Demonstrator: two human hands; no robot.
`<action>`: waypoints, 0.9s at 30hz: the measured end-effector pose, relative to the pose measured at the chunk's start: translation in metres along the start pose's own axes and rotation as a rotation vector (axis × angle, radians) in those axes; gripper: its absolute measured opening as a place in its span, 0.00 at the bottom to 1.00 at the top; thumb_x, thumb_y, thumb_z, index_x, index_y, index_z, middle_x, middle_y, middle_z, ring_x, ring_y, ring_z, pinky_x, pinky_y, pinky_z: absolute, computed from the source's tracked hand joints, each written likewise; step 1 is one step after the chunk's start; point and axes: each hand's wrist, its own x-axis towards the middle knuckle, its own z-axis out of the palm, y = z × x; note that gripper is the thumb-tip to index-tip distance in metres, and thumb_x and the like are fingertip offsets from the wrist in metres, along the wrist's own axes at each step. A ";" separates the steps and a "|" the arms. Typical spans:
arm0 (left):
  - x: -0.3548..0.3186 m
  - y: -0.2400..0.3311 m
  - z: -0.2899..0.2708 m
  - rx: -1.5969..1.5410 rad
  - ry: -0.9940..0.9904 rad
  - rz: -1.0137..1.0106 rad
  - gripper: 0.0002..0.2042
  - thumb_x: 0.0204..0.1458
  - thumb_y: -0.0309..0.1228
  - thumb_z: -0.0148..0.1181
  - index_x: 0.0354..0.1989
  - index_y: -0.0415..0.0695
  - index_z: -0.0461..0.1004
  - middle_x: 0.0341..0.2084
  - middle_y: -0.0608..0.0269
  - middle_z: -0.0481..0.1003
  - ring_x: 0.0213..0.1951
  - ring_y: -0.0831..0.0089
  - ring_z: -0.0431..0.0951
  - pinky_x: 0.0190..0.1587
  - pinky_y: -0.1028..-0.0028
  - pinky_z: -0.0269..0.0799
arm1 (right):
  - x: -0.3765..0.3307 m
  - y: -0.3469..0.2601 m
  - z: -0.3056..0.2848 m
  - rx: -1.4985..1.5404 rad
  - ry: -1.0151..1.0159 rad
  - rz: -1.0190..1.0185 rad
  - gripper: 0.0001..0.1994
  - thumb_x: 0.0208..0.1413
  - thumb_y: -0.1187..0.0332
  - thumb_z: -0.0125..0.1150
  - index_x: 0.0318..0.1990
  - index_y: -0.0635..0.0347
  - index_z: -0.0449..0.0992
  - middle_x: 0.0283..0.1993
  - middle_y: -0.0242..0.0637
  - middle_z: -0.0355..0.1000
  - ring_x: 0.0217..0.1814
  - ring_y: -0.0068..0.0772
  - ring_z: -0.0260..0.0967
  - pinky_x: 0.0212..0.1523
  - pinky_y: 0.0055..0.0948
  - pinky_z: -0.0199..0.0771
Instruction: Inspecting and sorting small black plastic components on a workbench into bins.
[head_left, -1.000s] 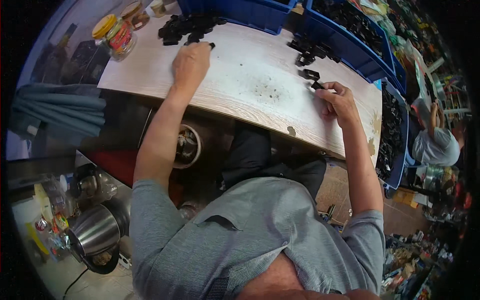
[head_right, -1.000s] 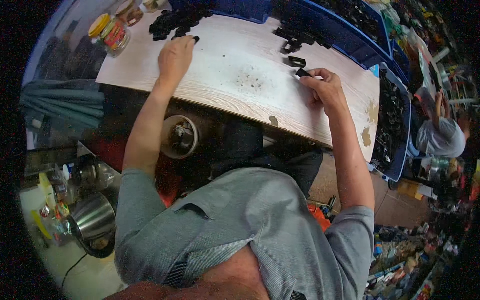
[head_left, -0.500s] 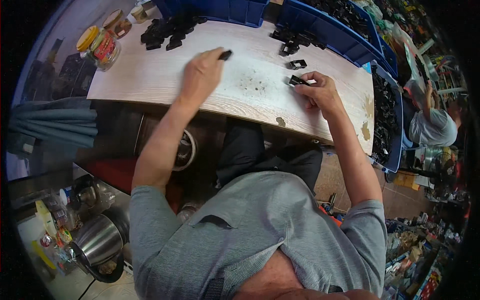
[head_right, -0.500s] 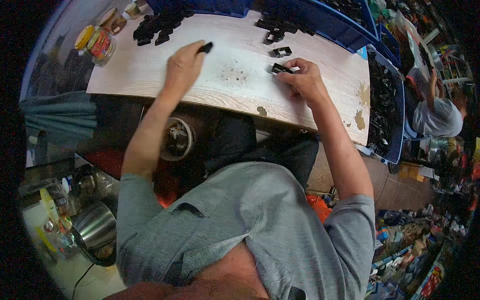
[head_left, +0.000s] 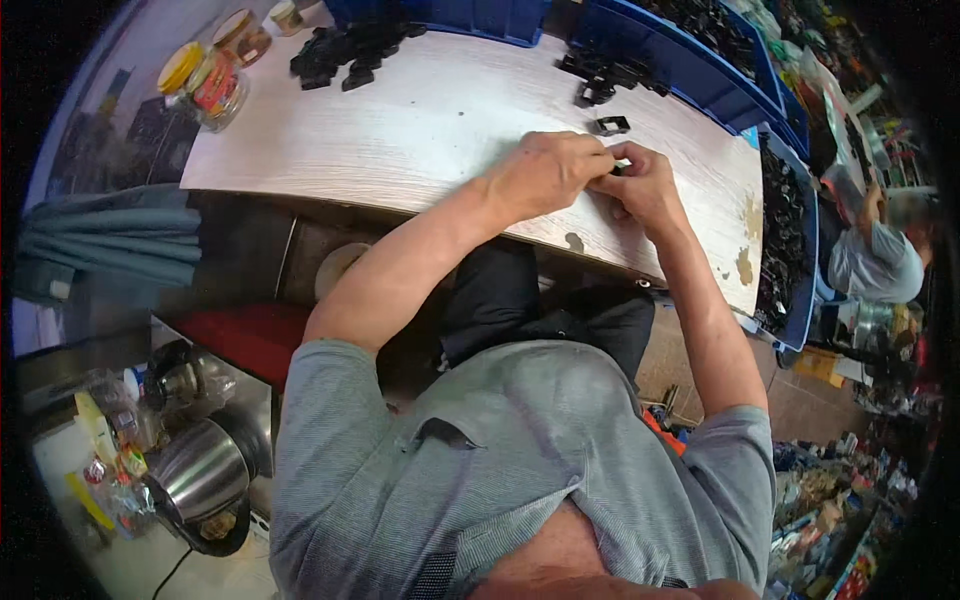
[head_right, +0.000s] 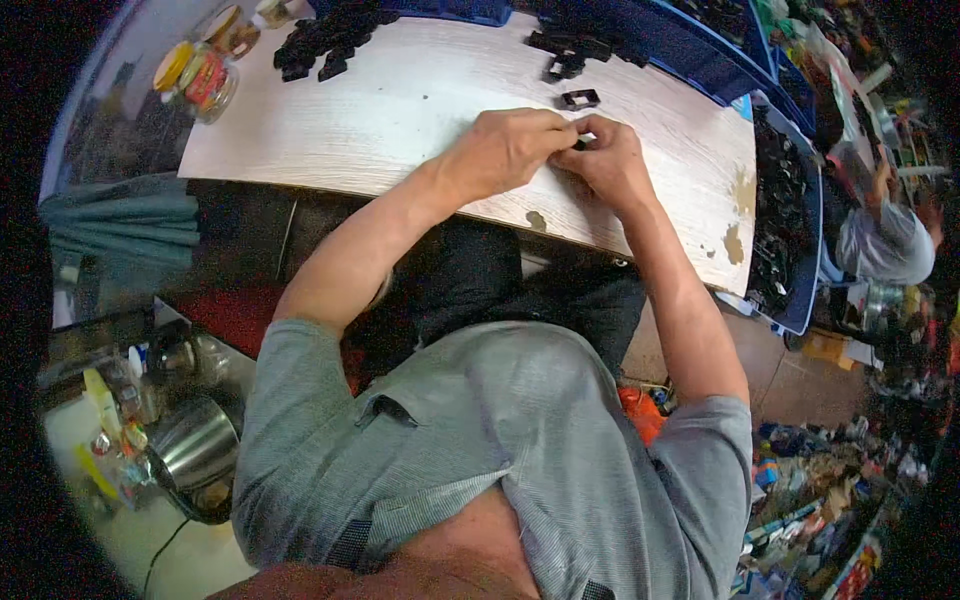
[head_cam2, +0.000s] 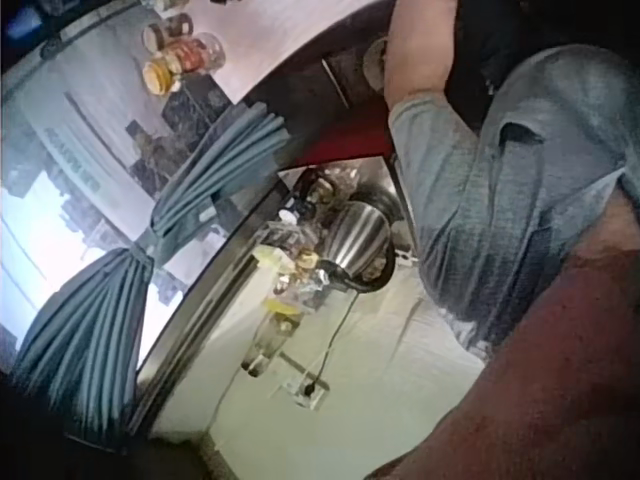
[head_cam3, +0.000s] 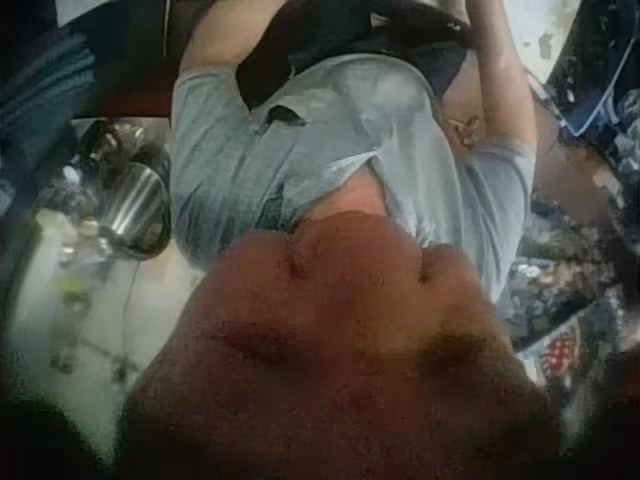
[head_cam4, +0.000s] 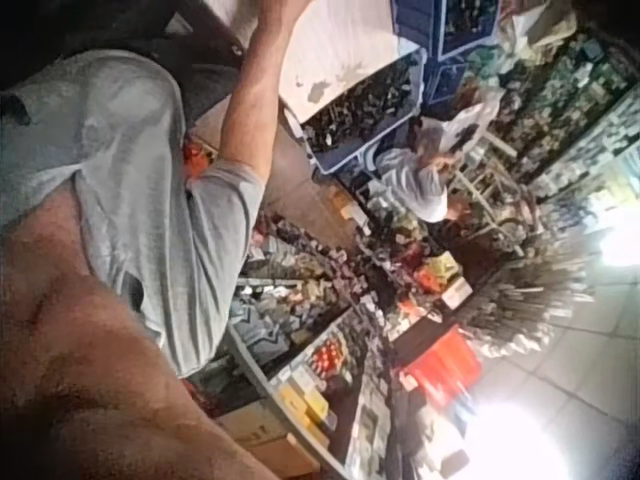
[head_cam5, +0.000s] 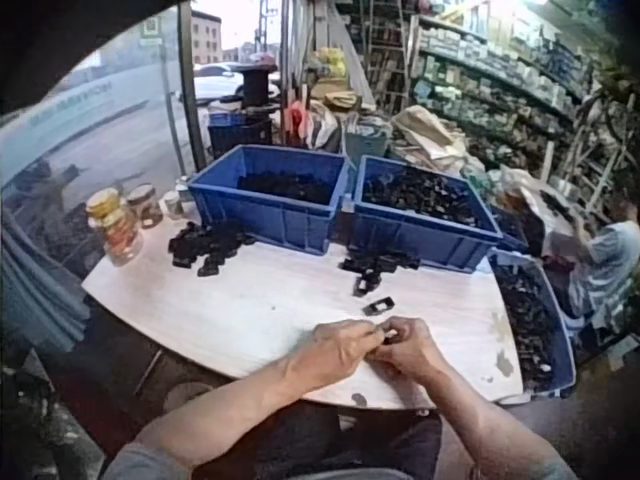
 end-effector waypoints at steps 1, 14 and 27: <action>-0.003 0.001 -0.001 0.027 -0.015 0.020 0.15 0.53 0.22 0.60 0.49 0.45 0.78 0.41 0.60 0.81 0.42 0.60 0.83 0.42 0.64 0.81 | -0.001 -0.001 0.000 -0.012 0.004 0.007 0.12 0.53 0.74 0.72 0.44 0.64 0.78 0.21 0.28 0.71 0.16 0.17 0.63 0.16 0.22 0.58; -0.028 -0.028 -0.029 0.325 0.433 -0.171 0.14 0.54 0.25 0.58 0.48 0.38 0.79 0.42 0.52 0.80 0.45 0.54 0.78 0.49 0.60 0.75 | -0.009 -0.006 -0.007 0.048 0.021 0.067 0.13 0.52 0.69 0.74 0.42 0.60 0.77 0.20 0.26 0.68 0.15 0.17 0.61 0.15 0.23 0.59; -0.089 -0.150 -0.128 0.839 0.116 -0.523 0.15 0.56 0.27 0.54 0.50 0.46 0.81 0.34 0.49 0.81 0.38 0.50 0.82 0.40 0.55 0.79 | 0.009 0.045 -0.161 0.369 0.736 0.036 0.21 0.51 0.64 0.74 0.51 0.62 0.78 0.19 0.30 0.66 0.22 0.33 0.75 0.24 0.37 0.84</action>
